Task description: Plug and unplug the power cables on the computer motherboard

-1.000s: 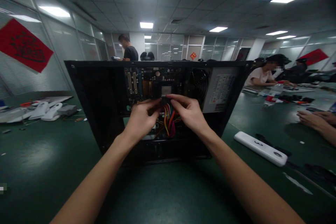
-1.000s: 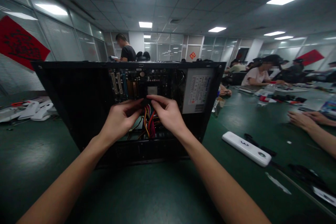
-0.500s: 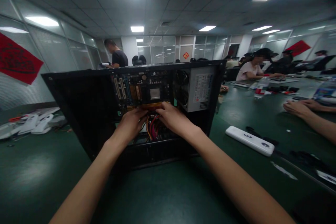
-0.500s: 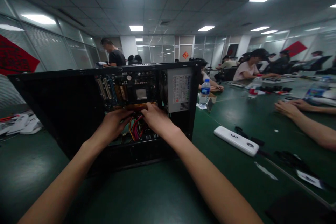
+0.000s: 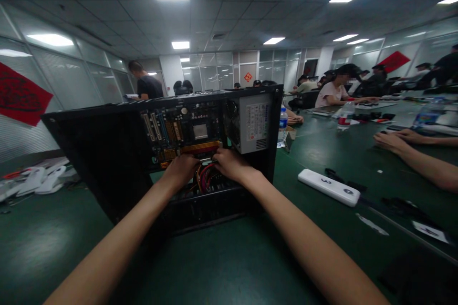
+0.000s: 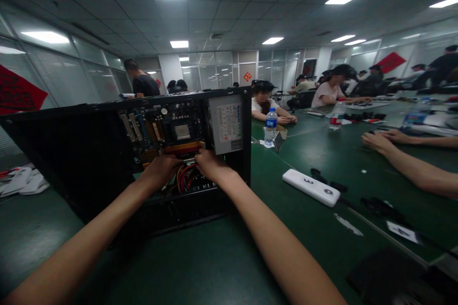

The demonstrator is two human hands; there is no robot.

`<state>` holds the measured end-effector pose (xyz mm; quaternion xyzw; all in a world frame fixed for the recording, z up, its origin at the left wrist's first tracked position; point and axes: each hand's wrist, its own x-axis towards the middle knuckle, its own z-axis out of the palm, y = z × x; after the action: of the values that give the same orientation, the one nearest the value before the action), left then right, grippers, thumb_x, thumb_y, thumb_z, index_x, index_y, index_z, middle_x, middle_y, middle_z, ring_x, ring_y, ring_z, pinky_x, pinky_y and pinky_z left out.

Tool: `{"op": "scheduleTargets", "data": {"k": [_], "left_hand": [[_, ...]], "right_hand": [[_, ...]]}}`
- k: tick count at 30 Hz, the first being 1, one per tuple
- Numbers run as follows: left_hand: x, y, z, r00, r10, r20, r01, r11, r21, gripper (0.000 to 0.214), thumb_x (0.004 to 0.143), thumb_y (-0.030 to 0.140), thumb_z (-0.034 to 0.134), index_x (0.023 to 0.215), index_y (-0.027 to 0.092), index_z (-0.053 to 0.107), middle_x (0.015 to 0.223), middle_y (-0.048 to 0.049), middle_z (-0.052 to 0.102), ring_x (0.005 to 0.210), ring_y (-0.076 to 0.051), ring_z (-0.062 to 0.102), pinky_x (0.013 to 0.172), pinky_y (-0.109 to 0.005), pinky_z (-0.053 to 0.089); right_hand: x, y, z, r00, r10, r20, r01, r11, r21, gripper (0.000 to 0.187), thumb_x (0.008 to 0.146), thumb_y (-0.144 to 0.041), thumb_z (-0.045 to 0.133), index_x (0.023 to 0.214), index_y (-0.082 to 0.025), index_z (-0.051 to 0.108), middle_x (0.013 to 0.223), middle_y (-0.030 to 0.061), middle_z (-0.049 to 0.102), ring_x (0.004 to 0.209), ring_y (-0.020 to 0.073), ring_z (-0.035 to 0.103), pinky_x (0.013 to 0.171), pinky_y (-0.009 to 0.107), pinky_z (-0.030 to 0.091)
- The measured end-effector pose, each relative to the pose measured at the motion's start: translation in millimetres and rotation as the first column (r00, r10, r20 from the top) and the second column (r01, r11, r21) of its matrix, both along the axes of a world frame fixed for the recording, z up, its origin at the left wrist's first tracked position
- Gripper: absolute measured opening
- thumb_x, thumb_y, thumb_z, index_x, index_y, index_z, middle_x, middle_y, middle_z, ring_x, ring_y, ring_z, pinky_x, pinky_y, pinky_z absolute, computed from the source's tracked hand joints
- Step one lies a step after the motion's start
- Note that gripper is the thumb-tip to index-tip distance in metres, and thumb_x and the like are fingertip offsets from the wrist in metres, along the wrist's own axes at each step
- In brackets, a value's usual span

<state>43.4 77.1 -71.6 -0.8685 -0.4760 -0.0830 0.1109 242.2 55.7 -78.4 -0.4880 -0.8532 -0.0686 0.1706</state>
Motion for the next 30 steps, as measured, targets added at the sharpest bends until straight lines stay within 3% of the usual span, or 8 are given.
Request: {"op": "scheduleTargets", "data": {"k": [16, 30], "left_hand": [[-0.7, -5.3, -1.3, 0.997, 0.07, -0.007, -0.07, 0.997, -0.006, 0.028, 0.094, 0.026, 0.051, 0.108, 0.022, 0.075, 0.104, -0.0117, 0.075, 0.098, -0.026, 0.069, 0.082, -0.031, 0.049], [10.0, -14.9, 5.0, 0.986, 0.156, -0.054, -0.158, 0.986, -0.044, 0.038, 0.094, 0.025, 0.041, 0.108, 0.012, 0.074, 0.102, -0.022, 0.072, 0.094, -0.036, 0.07, 0.076, -0.04, 0.051]], "right_hand": [[0.0, 3.9, -4.3, 1.0, 0.01, 0.0, -0.01, 1.0, 0.009, 0.021, 0.092, -0.018, 0.055, 0.104, -0.012, 0.071, 0.109, 0.013, 0.065, 0.101, 0.0229, 0.063, 0.085, 0.029, 0.047], [-0.6, 8.0, -12.8, 1.0, 0.03, -0.001, -0.03, 0.998, 0.059, 0.019, 0.091, -0.021, 0.057, 0.102, -0.014, 0.071, 0.105, 0.0103, 0.066, 0.094, 0.0212, 0.065, 0.078, 0.027, 0.047]]}}
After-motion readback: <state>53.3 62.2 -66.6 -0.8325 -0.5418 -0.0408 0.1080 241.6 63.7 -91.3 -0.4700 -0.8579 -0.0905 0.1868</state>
